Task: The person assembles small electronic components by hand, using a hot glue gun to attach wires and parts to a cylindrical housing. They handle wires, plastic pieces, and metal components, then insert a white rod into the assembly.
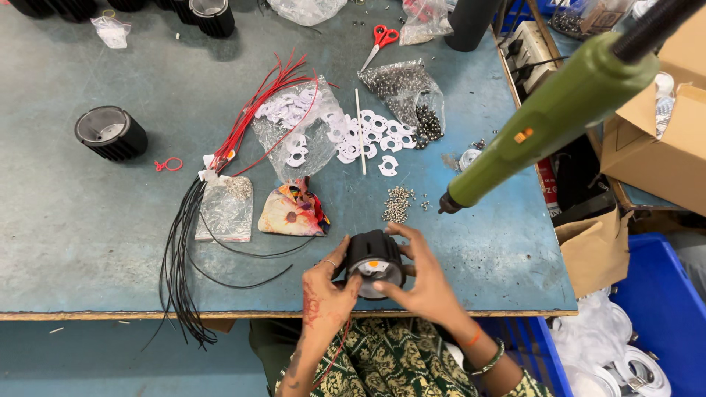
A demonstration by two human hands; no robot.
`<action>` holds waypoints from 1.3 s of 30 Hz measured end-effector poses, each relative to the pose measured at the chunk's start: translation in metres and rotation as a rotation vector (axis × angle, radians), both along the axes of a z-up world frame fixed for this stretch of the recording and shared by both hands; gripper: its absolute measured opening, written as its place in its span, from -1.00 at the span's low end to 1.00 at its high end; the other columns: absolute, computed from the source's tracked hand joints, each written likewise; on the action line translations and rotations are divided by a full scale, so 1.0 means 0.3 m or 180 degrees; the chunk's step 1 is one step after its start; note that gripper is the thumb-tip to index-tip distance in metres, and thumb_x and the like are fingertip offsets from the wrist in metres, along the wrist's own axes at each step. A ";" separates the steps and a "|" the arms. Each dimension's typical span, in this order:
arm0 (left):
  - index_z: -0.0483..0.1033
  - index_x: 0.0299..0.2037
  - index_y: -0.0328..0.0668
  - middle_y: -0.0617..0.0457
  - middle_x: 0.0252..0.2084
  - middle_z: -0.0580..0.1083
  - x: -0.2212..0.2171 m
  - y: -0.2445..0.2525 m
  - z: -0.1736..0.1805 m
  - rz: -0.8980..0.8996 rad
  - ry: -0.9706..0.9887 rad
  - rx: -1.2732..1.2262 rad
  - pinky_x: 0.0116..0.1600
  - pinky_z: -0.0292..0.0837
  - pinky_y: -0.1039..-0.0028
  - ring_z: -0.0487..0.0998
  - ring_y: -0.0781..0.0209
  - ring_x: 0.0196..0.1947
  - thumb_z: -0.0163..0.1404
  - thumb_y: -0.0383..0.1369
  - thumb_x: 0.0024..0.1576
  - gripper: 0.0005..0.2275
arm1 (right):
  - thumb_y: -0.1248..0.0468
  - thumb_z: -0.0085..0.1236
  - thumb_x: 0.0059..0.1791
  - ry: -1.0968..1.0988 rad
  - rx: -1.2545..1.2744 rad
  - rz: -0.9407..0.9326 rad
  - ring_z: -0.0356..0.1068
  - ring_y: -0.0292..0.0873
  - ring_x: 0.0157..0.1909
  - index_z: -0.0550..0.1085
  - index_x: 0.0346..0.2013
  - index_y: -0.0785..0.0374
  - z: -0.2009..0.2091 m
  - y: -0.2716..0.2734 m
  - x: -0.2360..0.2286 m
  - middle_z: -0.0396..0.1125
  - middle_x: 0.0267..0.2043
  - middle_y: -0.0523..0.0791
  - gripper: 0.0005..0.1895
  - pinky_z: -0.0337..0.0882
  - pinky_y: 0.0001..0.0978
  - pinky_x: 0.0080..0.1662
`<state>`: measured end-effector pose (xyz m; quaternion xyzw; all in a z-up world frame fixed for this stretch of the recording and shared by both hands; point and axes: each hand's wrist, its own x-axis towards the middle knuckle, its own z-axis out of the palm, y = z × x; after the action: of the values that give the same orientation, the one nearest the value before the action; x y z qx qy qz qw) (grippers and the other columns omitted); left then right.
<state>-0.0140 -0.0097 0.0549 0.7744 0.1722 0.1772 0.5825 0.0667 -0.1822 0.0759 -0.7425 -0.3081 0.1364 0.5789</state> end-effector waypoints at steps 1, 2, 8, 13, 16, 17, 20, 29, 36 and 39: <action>0.44 0.24 -0.27 -0.21 0.08 0.58 0.001 -0.014 -0.001 0.0074 -0.0044 -0.0007 -0.33 0.59 0.50 0.71 0.22 -0.21 0.08 -0.54 -0.10 -0.43 | 0.39 0.34 -0.22 -0.0247 -0.0074 -0.0154 0.37 -0.08 0.23 0.17 0.33 0.25 0.001 0.014 -0.010 0.22 0.24 -0.02 -0.13 0.49 -0.28 0.14; 0.45 0.24 -0.28 -0.22 0.10 0.57 0.003 -0.027 -0.002 0.0138 -0.0090 -0.0013 -0.32 0.60 0.51 0.70 0.22 -0.17 0.08 -0.54 -0.10 -0.43 | 0.42 0.32 -0.23 -0.0495 -0.0147 -0.0318 0.40 -0.06 0.22 0.20 0.34 0.25 -0.001 0.029 -0.020 0.27 0.21 0.00 -0.15 0.45 -0.26 0.17; 0.43 0.25 -0.28 -0.21 0.18 0.53 0.008 -0.054 -0.013 0.0179 -0.0194 -0.0080 -0.31 0.62 0.50 0.69 0.16 -0.08 0.08 -0.58 -0.12 -0.41 | 0.47 0.28 -0.26 -0.0306 -0.0088 -0.0631 0.42 -0.04 0.21 0.24 0.32 0.23 -0.028 0.059 -0.035 0.33 0.17 0.03 -0.15 0.41 -0.26 0.18; 0.40 0.29 -0.21 -0.23 0.21 0.49 -0.008 -0.062 -0.026 0.0106 -0.0476 0.0289 -0.18 0.65 0.41 0.66 0.01 0.03 0.11 -0.60 -0.13 -0.35 | 0.39 0.30 -0.22 -0.0220 0.0072 -0.0140 0.33 -0.05 0.29 0.22 0.36 0.22 -0.018 0.019 -0.015 0.29 0.23 0.02 -0.15 0.31 -0.23 0.27; 0.42 0.31 -0.19 -0.27 0.24 0.46 -0.043 -0.066 -0.032 0.0040 -0.1019 0.0969 0.01 0.63 0.30 0.61 -0.17 0.09 0.15 -0.60 -0.16 -0.32 | 0.16 0.26 -0.10 0.1270 0.0974 0.0939 0.30 -0.09 0.30 0.20 0.38 0.26 0.016 -0.063 0.053 0.29 0.25 -0.01 -0.21 0.26 -0.27 0.31; 0.42 0.31 -0.18 -0.25 0.25 0.46 -0.054 -0.064 -0.034 -0.0022 -0.1049 0.1154 0.03 0.62 0.28 0.61 -0.18 0.09 0.15 -0.61 -0.18 -0.30 | 0.05 0.17 -0.04 0.1657 0.1243 0.1086 0.33 -0.07 0.28 0.29 0.34 0.34 0.021 -0.079 0.082 0.36 0.23 0.02 -0.28 0.27 -0.28 0.31; 0.43 0.30 -0.15 -0.22 0.29 0.43 -0.076 -0.069 -0.036 -0.0456 -0.1143 0.1715 0.01 0.61 0.28 0.61 -0.14 0.07 0.14 -0.61 -0.19 -0.31 | 0.06 0.07 0.08 0.1292 0.0558 0.1141 0.37 -0.13 0.22 0.49 0.16 0.40 0.003 -0.079 0.138 0.46 0.11 -0.01 -0.49 0.28 -0.35 0.27; 0.45 0.27 -0.22 -0.22 0.33 0.38 -0.060 -0.049 -0.039 -0.0955 -0.1509 0.2826 0.07 0.60 0.24 0.47 -0.18 0.29 -0.01 -0.59 0.00 -0.47 | 0.19 0.21 0.04 0.0911 0.0270 0.0777 0.37 -0.24 -0.09 0.61 -0.21 0.45 -0.045 -0.047 0.185 0.44 -0.13 -0.11 -0.70 0.35 -0.34 -0.01; 0.49 0.19 -0.24 -0.20 0.34 0.35 0.025 -0.004 -0.133 -0.0686 -0.2163 0.3172 0.17 0.59 0.17 0.45 -0.23 0.30 0.02 -0.52 0.04 -0.56 | 0.11 -0.08 0.19 0.1337 0.1343 0.0252 0.22 -0.30 -0.11 0.32 -0.31 0.21 -0.108 0.024 0.158 0.23 -0.25 -0.20 -0.72 0.24 -0.43 0.06; 0.51 0.21 -0.29 -0.22 0.33 0.38 0.047 0.008 -0.178 -0.0652 -0.2009 0.3364 0.10 0.60 0.27 0.49 -0.24 0.29 0.04 -0.60 0.05 -0.55 | 0.11 -0.16 0.20 0.1152 0.1244 0.0190 0.22 -0.30 -0.14 0.31 -0.28 0.20 -0.109 0.042 0.177 0.18 -0.26 -0.22 -0.72 0.26 -0.43 0.03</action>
<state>0.0002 -0.0074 0.0015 0.8809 -0.1943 0.4019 0.1575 0.1199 -0.1696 0.0433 -0.5708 -0.2418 0.2218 0.7527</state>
